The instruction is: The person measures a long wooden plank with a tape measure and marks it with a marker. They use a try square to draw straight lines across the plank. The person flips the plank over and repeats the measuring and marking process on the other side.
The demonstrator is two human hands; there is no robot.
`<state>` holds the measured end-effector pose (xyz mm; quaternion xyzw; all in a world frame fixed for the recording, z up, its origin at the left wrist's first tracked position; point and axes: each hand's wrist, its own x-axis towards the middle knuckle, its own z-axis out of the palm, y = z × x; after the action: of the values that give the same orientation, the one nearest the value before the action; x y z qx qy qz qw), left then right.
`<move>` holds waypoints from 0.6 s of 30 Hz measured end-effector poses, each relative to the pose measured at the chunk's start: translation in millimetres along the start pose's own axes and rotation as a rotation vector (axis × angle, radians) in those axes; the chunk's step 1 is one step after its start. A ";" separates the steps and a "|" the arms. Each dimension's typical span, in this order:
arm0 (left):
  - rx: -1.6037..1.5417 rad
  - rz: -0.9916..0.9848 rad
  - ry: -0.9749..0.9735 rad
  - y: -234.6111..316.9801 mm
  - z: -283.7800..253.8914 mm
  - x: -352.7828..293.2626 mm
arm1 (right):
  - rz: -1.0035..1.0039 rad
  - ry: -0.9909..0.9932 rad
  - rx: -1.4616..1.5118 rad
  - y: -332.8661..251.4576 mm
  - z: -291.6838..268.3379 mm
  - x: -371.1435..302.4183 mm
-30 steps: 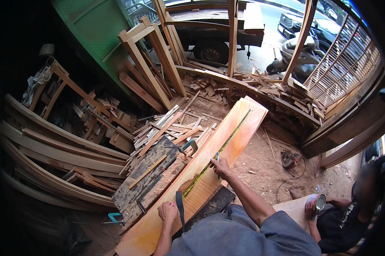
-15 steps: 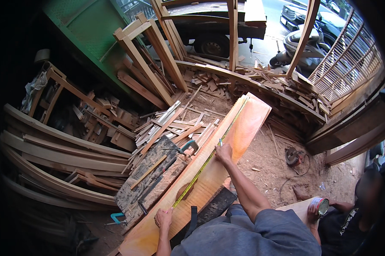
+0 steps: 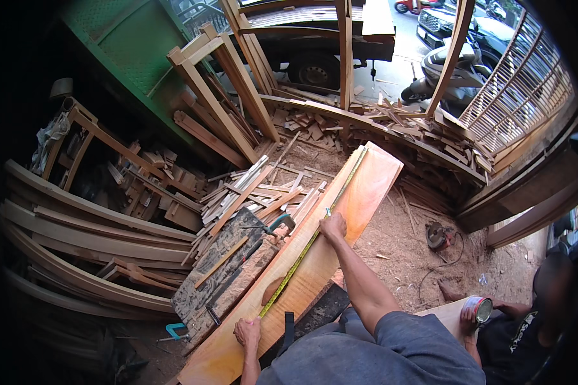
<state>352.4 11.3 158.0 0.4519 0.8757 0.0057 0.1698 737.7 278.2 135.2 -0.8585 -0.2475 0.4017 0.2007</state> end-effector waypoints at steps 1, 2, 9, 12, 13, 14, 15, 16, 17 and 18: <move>-0.006 0.004 0.005 0.8 0.2 -0.1 | 0.010 -0.005 0.019 -0.1 1.1 1.3; -0.001 0.005 0.013 1.5 0.5 0.1 | 0.033 -0.013 0.036 -0.4 2.3 3.0; -0.029 -0.029 0.021 4.1 2.1 1.7 | 0.082 -0.024 0.064 2.3 11.5 16.0; -0.016 0.001 0.027 3.1 3.7 2.6 | 0.083 -0.074 0.076 5.1 13.9 22.5; -0.010 0.001 0.025 2.5 4.3 2.3 | 0.056 -0.042 0.062 5.3 14.5 24.4; 0.000 0.018 0.076 3.4 6.2 3.0 | 0.047 -0.014 0.042 5.0 15.0 26.5; 0.016 -0.007 0.096 3.4 7.7 1.9 | 0.046 -0.011 0.011 4.7 17.0 26.3; -0.003 -0.001 0.087 2.4 7.4 2.2 | 0.061 -0.027 -0.004 4.6 17.0 27.1; -0.014 -0.025 0.071 2.5 7.1 2.5 | 0.052 -0.043 -0.014 4.9 16.1 26.7; -0.014 -0.025 0.081 2.8 6.3 2.1 | 0.037 -0.055 -0.022 4.8 15.4 25.9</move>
<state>355.5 13.7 151.9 0.4392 0.8874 0.0281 0.1375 741.2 291.8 108.1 -0.8537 -0.2417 0.4260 0.1769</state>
